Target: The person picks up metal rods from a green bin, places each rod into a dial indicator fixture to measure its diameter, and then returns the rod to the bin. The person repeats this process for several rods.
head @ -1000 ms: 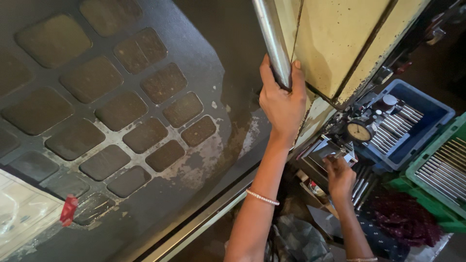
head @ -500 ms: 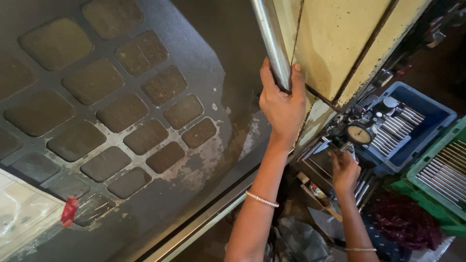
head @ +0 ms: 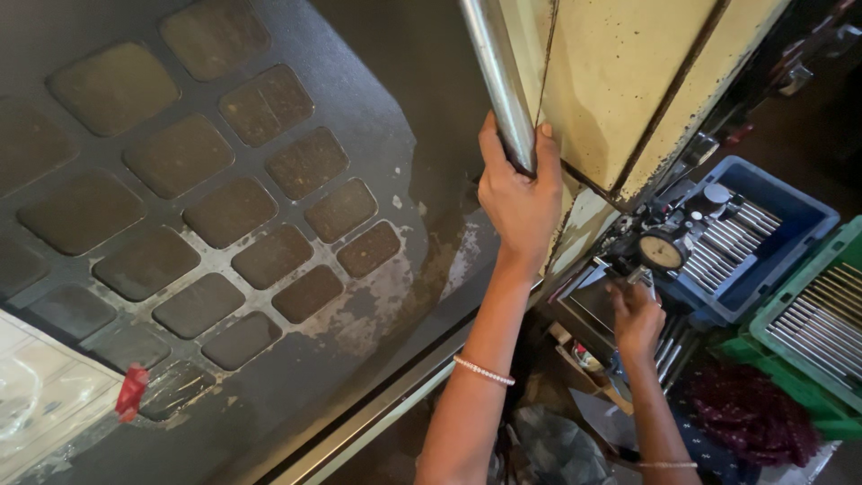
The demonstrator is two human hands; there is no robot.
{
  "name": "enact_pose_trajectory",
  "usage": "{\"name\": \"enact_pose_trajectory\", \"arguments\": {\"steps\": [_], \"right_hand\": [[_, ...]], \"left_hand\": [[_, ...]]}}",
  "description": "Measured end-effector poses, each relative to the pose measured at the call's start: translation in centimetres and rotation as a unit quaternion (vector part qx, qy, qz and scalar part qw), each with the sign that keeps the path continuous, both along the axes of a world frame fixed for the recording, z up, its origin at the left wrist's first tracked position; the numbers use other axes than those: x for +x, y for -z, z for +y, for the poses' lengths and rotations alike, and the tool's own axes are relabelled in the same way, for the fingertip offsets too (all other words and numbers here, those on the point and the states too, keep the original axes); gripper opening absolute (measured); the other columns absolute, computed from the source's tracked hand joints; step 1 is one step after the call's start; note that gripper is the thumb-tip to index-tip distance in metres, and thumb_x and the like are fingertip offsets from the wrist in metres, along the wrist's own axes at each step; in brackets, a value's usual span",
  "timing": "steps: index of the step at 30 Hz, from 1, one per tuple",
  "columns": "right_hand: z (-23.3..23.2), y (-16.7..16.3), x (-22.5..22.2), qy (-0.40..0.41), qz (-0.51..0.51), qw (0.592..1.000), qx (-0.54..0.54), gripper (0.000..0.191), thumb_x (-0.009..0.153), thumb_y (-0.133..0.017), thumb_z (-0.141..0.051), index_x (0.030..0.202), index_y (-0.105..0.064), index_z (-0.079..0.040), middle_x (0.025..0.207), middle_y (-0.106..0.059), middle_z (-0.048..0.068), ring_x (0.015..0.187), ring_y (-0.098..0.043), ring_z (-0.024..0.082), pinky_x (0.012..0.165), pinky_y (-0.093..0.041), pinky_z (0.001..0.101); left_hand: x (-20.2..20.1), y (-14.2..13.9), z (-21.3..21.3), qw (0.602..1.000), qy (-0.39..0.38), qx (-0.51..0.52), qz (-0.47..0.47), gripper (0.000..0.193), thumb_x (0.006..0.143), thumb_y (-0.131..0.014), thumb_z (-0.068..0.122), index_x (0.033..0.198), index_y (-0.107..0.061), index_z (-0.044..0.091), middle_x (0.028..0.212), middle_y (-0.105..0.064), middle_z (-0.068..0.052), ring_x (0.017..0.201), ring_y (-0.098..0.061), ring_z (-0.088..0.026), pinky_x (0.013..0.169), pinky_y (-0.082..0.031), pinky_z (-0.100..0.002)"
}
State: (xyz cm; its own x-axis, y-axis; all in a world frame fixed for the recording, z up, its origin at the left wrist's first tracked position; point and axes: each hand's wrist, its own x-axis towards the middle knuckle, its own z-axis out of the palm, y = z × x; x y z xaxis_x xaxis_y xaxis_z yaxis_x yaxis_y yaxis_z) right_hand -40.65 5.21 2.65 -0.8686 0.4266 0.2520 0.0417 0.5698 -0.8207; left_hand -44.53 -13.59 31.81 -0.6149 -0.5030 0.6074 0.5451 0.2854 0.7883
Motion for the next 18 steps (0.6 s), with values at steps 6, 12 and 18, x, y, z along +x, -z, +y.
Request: {"name": "enact_pose_trajectory", "arguments": {"steps": [6, 12, 18], "right_hand": [[-0.2, 0.8, 1.5, -0.008, -0.036, 0.999, 0.003, 0.023, 0.095, -0.073, -0.016, 0.116, -0.074, -0.008, 0.096, -0.076, 0.017, 0.086, -0.075, 0.030, 0.074, -0.055, 0.0415], [-0.2, 0.8, 1.0, -0.006, -0.019, 1.000, 0.009, 0.019, 0.097, -0.074, -0.017, 0.111, -0.073, -0.005, 0.098, -0.076, 0.016, 0.087, -0.076, 0.029, 0.076, -0.055, 0.0406], [-0.4, -0.2, 0.7, 0.000, 0.017, 1.000, -0.019, 0.017, 0.099, -0.073, -0.014, 0.108, -0.071, -0.001, 0.096, -0.076, 0.018, 0.085, -0.076, 0.027, 0.075, -0.055, 0.0377]], "left_hand": [[0.1, -0.2, 0.0, 1.000, 0.004, 0.009, -0.007, 0.046, 0.099, -0.066, 0.018, 0.139, -0.052, 0.001, 0.089, -0.076, -0.013, 0.075, -0.076, -0.020, 0.071, -0.060, -0.032], [0.3, -0.3, 0.0, 1.000, -0.004, 0.005, 0.004, 0.045, 0.100, -0.066, 0.017, 0.139, -0.052, 0.000, 0.088, -0.075, -0.013, 0.073, -0.076, -0.019, 0.069, -0.060, -0.032], [0.2, -0.3, 0.1, 1.000, -0.006, 0.005, -0.005, 0.045, 0.100, -0.067, 0.018, 0.138, -0.052, 0.001, 0.085, -0.075, -0.013, 0.072, -0.076, -0.019, 0.069, -0.060, -0.032]]}}
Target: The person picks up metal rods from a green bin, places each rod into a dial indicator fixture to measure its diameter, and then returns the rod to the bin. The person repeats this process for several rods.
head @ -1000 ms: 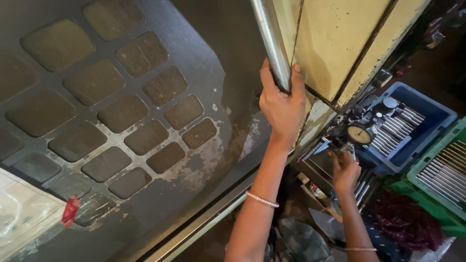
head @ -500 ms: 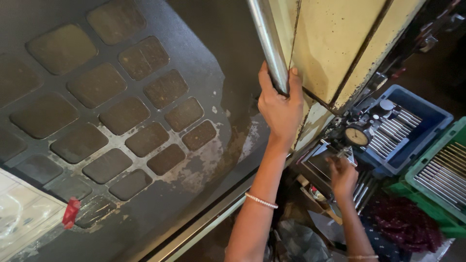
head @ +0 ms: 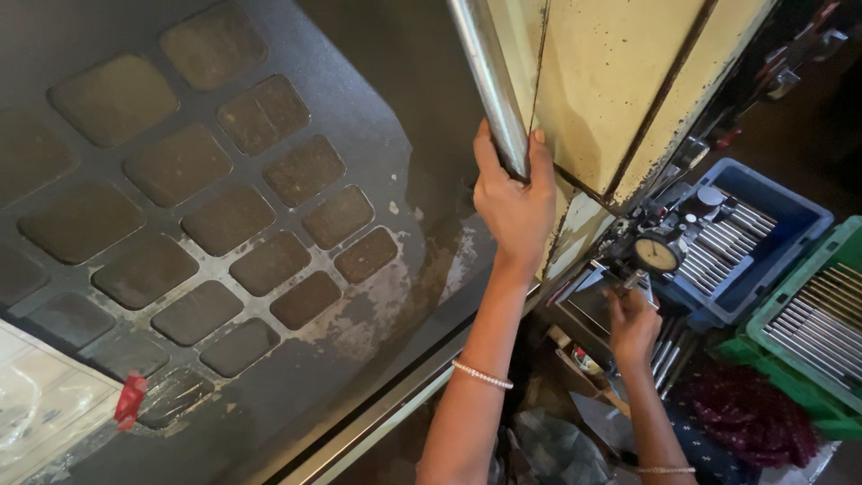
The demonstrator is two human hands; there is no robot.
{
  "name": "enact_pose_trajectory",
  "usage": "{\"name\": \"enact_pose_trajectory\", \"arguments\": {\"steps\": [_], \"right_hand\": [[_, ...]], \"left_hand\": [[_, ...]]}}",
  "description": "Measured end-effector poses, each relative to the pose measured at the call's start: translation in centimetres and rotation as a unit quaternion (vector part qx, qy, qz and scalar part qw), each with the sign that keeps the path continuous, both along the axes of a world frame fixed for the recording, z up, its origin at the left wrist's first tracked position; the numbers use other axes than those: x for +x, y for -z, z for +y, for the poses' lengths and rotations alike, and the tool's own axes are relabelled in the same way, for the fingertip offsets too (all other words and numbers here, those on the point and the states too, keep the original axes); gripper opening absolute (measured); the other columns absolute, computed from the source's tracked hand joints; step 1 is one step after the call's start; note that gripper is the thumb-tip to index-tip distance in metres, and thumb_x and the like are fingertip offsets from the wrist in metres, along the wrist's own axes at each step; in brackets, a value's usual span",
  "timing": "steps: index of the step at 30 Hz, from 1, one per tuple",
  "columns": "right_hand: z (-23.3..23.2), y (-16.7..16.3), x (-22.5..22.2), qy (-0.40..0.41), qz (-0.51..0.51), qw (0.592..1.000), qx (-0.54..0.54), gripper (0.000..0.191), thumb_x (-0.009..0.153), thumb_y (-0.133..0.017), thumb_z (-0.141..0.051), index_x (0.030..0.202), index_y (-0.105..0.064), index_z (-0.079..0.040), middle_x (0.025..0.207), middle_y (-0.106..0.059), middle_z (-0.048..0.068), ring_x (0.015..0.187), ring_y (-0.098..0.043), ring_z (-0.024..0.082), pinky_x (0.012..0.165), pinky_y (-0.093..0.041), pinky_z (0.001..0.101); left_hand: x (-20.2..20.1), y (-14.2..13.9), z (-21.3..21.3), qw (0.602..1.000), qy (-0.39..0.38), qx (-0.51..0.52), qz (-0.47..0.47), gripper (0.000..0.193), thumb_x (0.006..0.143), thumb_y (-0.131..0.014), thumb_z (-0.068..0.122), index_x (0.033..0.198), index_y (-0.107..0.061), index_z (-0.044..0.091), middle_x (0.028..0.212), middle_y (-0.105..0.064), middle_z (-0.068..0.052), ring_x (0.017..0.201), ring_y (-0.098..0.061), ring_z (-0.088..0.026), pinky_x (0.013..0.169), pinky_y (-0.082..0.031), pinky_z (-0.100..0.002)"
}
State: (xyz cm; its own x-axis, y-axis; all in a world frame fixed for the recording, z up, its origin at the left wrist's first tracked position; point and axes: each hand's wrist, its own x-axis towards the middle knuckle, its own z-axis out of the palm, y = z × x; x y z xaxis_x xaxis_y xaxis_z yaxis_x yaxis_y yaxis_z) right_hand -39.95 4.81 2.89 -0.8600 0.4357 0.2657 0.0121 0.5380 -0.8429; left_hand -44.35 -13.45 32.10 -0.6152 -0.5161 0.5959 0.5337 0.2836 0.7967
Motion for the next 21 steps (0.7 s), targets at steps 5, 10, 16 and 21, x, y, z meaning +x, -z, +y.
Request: {"name": "enact_pose_trajectory", "arguments": {"steps": [5, 10, 16, 21], "right_hand": [[0.0, -0.3, -0.6, 0.011, -0.009, 1.000, 0.016, 0.016, 0.100, -0.075, -0.013, 0.107, -0.073, 0.000, 0.094, -0.075, 0.019, 0.082, -0.075, 0.026, 0.074, -0.055, 0.0386], [0.1, -0.1, -1.1, 0.002, 0.014, 1.000, -0.020, 0.015, 0.099, -0.072, -0.012, 0.110, -0.073, -0.002, 0.100, -0.077, 0.015, 0.088, -0.076, 0.024, 0.078, -0.057, 0.0364], [0.6, 1.4, -1.7, 0.010, 0.012, 1.000, -0.015, 0.017, 0.098, -0.073, -0.011, 0.111, -0.072, 0.000, 0.101, -0.077, 0.017, 0.092, -0.076, 0.025, 0.081, -0.057, 0.0375], [1.8, 3.1, -1.9, -0.014, 0.062, 0.996, -0.067, 0.015, 0.105, -0.063, -0.010, 0.114, -0.069, 0.001, 0.105, -0.075, 0.017, 0.094, -0.072, 0.023, 0.086, -0.054, 0.0367]], "left_hand": [[0.0, 0.0, -0.1, 1.000, 0.002, -0.002, 0.000, 0.045, 0.100, -0.067, 0.019, 0.139, -0.052, 0.001, 0.086, -0.075, -0.013, 0.073, -0.076, -0.019, 0.069, -0.060, -0.032], [-0.1, 0.1, -0.1, 1.000, 0.005, -0.004, -0.002, 0.045, 0.100, -0.066, 0.019, 0.139, -0.052, 0.001, 0.087, -0.075, -0.013, 0.072, -0.076, -0.019, 0.069, -0.060, -0.032], [-0.3, 0.2, -0.1, 1.000, -0.003, -0.007, 0.012, 0.044, 0.100, -0.066, 0.019, 0.138, -0.052, 0.001, 0.089, -0.076, -0.013, 0.075, -0.077, -0.019, 0.071, -0.060, -0.032], [0.0, 0.0, -0.1, 1.000, 0.007, 0.001, 0.009, 0.044, 0.101, -0.066, 0.019, 0.138, -0.053, 0.001, 0.087, -0.075, -0.013, 0.073, -0.076, -0.020, 0.070, -0.059, -0.032]]}}
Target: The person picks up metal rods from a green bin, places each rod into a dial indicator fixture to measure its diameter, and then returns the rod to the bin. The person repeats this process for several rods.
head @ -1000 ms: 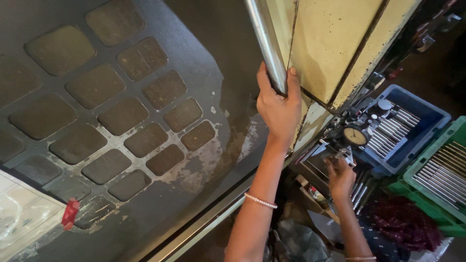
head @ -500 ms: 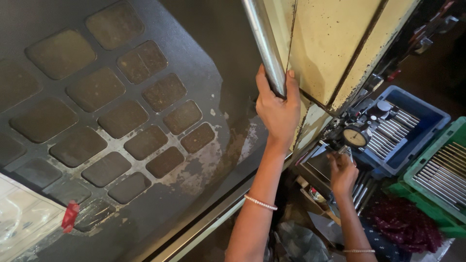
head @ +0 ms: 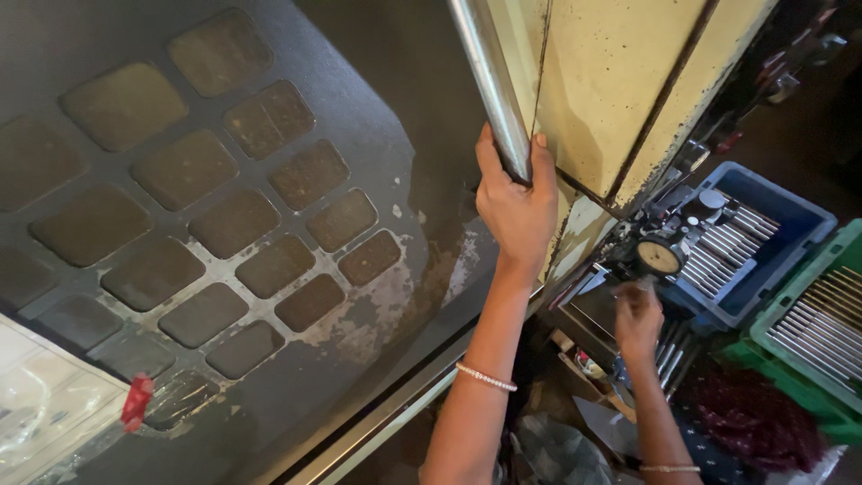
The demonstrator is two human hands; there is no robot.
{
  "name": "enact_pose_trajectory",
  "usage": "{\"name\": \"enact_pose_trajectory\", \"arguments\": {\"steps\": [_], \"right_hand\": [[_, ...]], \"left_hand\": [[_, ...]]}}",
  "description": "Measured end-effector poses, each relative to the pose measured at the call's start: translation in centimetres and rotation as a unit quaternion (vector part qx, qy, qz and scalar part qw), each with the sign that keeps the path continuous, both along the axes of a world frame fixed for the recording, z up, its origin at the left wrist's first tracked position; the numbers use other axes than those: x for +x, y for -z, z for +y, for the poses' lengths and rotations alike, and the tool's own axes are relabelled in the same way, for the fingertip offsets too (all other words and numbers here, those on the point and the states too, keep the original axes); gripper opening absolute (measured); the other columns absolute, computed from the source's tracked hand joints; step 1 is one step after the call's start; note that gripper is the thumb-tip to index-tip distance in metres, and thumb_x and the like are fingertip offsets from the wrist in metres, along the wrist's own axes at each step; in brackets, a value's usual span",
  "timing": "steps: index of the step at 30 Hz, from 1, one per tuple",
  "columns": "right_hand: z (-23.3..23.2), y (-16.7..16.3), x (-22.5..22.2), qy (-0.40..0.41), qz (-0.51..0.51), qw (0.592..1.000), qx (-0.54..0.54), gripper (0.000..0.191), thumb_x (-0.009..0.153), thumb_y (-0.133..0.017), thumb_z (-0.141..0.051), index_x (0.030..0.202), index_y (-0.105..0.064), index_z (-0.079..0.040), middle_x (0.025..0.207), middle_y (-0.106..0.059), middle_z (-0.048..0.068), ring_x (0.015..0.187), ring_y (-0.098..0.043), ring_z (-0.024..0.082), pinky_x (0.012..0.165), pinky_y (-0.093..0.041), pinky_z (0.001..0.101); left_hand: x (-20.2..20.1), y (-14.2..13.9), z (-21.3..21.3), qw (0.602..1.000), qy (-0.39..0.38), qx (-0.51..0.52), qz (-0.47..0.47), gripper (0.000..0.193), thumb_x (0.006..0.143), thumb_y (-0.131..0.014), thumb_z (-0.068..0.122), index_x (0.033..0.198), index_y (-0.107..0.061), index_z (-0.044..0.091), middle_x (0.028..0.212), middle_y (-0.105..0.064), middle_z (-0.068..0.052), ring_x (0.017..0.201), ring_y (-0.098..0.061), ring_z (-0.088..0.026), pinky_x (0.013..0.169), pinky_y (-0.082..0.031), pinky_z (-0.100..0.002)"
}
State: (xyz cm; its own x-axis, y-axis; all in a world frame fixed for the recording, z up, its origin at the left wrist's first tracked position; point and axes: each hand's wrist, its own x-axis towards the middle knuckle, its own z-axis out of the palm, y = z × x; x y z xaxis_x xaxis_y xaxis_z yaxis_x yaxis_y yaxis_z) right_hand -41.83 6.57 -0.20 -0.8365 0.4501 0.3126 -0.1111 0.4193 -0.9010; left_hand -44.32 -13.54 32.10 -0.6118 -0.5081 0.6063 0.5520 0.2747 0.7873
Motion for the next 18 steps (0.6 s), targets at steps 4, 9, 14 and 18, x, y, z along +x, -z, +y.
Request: {"name": "enact_pose_trajectory", "arguments": {"steps": [4, 9, 14, 18], "right_hand": [[1.9, -0.4, -0.3, 0.026, 0.044, 0.991, -0.121, 0.018, 0.110, -0.055, -0.013, 0.120, -0.065, -0.002, 0.113, -0.072, 0.014, 0.098, -0.067, 0.018, 0.089, -0.052, 0.0338], [3.7, -1.6, -1.2, 0.038, -0.022, 0.988, 0.146, 0.036, 0.092, -0.075, -0.036, 0.108, -0.072, -0.003, 0.099, -0.069, 0.015, 0.090, -0.065, 0.026, 0.082, -0.048, 0.0418], [4.5, -1.7, -2.4, 0.031, -0.047, 0.921, 0.385, 0.032, 0.094, -0.075, -0.039, 0.108, -0.082, -0.011, 0.087, -0.064, 0.015, 0.089, -0.059, 0.032, 0.085, -0.040, 0.0481], [5.0, -1.9, -1.2, 0.006, -0.005, 0.911, 0.412, 0.027, 0.088, -0.077, -0.026, 0.112, -0.078, -0.013, 0.092, -0.064, 0.009, 0.099, -0.060, 0.028, 0.091, -0.039, 0.0461]], "left_hand": [[0.1, -0.1, 0.0, 1.000, -0.018, -0.004, -0.018, 0.045, 0.099, -0.068, 0.020, 0.137, -0.053, 0.000, 0.078, -0.071, -0.013, 0.065, -0.072, -0.019, 0.064, -0.057, -0.033], [-0.1, -0.1, 0.1, 1.000, -0.008, 0.014, -0.010, 0.045, 0.098, -0.067, 0.020, 0.136, -0.054, 0.000, 0.078, -0.071, -0.012, 0.062, -0.071, -0.019, 0.062, -0.057, -0.033], [0.1, -0.4, 0.0, 0.998, -0.041, -0.020, 0.031, 0.045, 0.099, -0.070, 0.019, 0.136, -0.053, -0.001, 0.077, -0.068, -0.013, 0.061, -0.070, -0.022, 0.061, -0.055, -0.034], [0.9, -0.2, -0.3, 0.996, -0.034, -0.038, -0.067, 0.049, 0.095, -0.068, 0.027, 0.134, -0.057, 0.000, 0.094, -0.070, -0.018, 0.086, -0.066, -0.030, 0.082, -0.052, -0.045]]}}
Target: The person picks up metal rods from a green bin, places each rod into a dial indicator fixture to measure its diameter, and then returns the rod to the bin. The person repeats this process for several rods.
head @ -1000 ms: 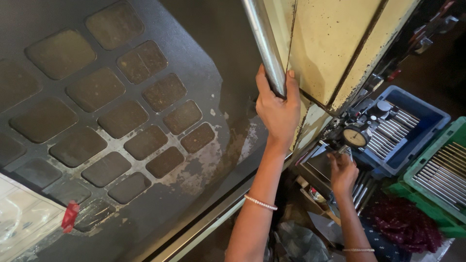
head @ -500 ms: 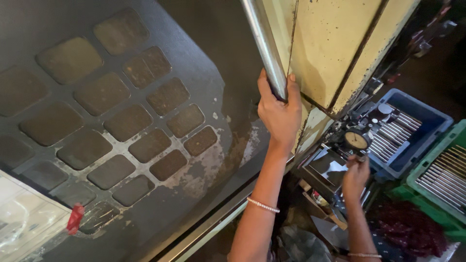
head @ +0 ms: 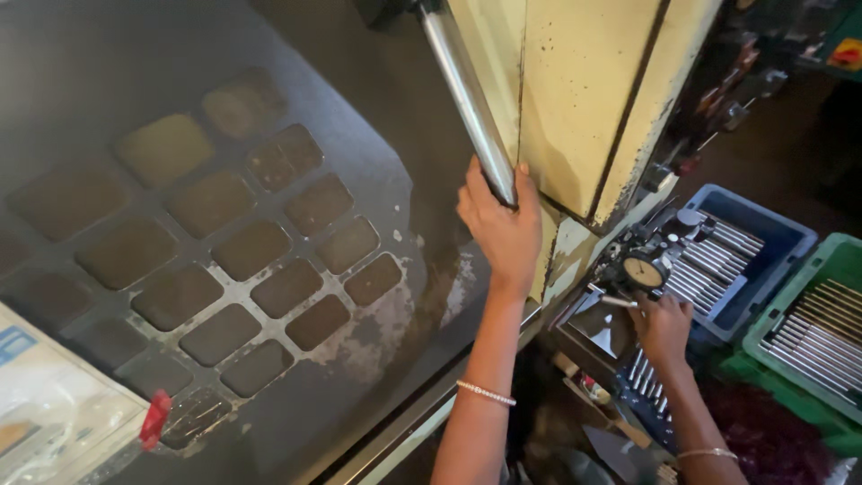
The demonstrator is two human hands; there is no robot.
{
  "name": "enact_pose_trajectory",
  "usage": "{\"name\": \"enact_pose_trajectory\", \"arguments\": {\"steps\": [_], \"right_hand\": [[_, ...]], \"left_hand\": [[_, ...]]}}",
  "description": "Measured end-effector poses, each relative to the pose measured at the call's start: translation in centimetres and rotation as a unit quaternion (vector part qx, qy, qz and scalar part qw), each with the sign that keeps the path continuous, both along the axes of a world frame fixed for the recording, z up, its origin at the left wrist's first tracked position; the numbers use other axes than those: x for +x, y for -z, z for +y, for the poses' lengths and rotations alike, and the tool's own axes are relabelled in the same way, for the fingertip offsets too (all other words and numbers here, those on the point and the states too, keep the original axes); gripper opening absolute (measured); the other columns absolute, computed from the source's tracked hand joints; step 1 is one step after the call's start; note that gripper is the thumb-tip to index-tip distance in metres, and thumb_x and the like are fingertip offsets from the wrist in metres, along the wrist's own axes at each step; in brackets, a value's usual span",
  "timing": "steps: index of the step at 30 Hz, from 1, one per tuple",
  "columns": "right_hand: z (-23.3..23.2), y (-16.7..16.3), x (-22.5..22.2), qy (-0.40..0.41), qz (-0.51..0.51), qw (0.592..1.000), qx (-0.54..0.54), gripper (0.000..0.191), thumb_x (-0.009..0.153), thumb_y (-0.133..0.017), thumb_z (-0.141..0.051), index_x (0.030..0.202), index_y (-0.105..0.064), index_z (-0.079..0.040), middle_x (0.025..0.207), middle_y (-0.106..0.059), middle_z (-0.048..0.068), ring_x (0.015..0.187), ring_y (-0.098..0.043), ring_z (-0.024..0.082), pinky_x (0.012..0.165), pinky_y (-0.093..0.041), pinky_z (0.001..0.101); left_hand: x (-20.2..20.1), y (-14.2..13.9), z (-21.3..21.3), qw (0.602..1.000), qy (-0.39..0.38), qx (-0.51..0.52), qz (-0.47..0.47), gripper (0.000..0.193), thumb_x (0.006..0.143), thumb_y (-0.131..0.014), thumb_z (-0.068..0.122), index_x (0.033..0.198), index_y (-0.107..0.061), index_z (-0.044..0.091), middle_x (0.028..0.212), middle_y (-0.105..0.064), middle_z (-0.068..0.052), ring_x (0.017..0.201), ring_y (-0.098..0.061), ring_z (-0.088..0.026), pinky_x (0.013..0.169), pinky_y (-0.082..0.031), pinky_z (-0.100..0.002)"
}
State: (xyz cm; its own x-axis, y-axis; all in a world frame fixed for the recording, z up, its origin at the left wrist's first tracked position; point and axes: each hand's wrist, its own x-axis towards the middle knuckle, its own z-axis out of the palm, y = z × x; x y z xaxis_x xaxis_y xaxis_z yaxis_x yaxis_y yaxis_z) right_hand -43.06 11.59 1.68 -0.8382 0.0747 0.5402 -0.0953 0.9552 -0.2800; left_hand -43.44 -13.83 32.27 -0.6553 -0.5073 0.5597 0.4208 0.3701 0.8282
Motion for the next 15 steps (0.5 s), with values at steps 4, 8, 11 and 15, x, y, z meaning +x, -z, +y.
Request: {"name": "enact_pose_trajectory", "arguments": {"steps": [4, 8, 11, 15], "right_hand": [[-0.6, -1.0, 3.7, -0.028, 0.069, 0.997, -0.009, 0.042, 0.076, -0.078, -0.016, 0.117, -0.070, -0.009, 0.095, -0.062, 0.009, 0.099, -0.059, 0.030, 0.091, -0.038, 0.0460], [-2.1, -1.6, 8.6, -0.057, 0.055, 0.990, -0.115, 0.044, 0.073, -0.077, -0.007, 0.116, -0.069, -0.009, 0.096, -0.067, 0.008, 0.097, -0.061, 0.031, 0.087, -0.038, 0.0454], [-3.6, -0.8, 12.0, -0.153, 0.067, 0.943, -0.288, 0.038, 0.073, -0.070, 0.000, 0.110, -0.073, -0.007, 0.107, -0.074, 0.011, 0.096, -0.068, 0.027, 0.082, -0.049, 0.0384], [-6.5, 0.8, 16.1, -0.180, -0.192, 0.859, -0.440, 0.016, 0.086, -0.083, -0.009, 0.100, -0.078, -0.001, 0.082, -0.069, 0.016, 0.074, -0.059, 0.018, 0.063, -0.049, 0.0312]], "left_hand": [[0.7, 2.0, -0.4, 0.994, -0.020, -0.100, 0.037, 0.054, 0.100, -0.066, 0.037, 0.138, -0.054, 0.000, 0.132, -0.060, -0.021, 0.132, -0.048, -0.037, 0.116, -0.034, -0.055], [3.8, 8.5, 0.5, 0.993, -0.025, -0.109, 0.044, 0.074, 0.100, -0.065, 0.035, 0.156, -0.036, -0.005, 0.159, -0.033, -0.032, 0.147, -0.030, -0.046, 0.121, -0.022, -0.056], [9.9, 17.5, 2.4, 0.993, 0.036, -0.108, 0.015, 0.066, 0.107, -0.056, 0.028, 0.160, -0.031, -0.002, 0.164, -0.032, -0.030, 0.154, -0.028, -0.046, 0.126, -0.019, -0.052], [18.3, 29.4, 4.4, 0.841, 0.262, 0.452, -0.142, 0.054, 0.098, -0.062, 0.033, 0.143, -0.060, 0.004, 0.147, -0.062, -0.010, 0.139, -0.053, -0.021, 0.117, -0.036, -0.036]]}}
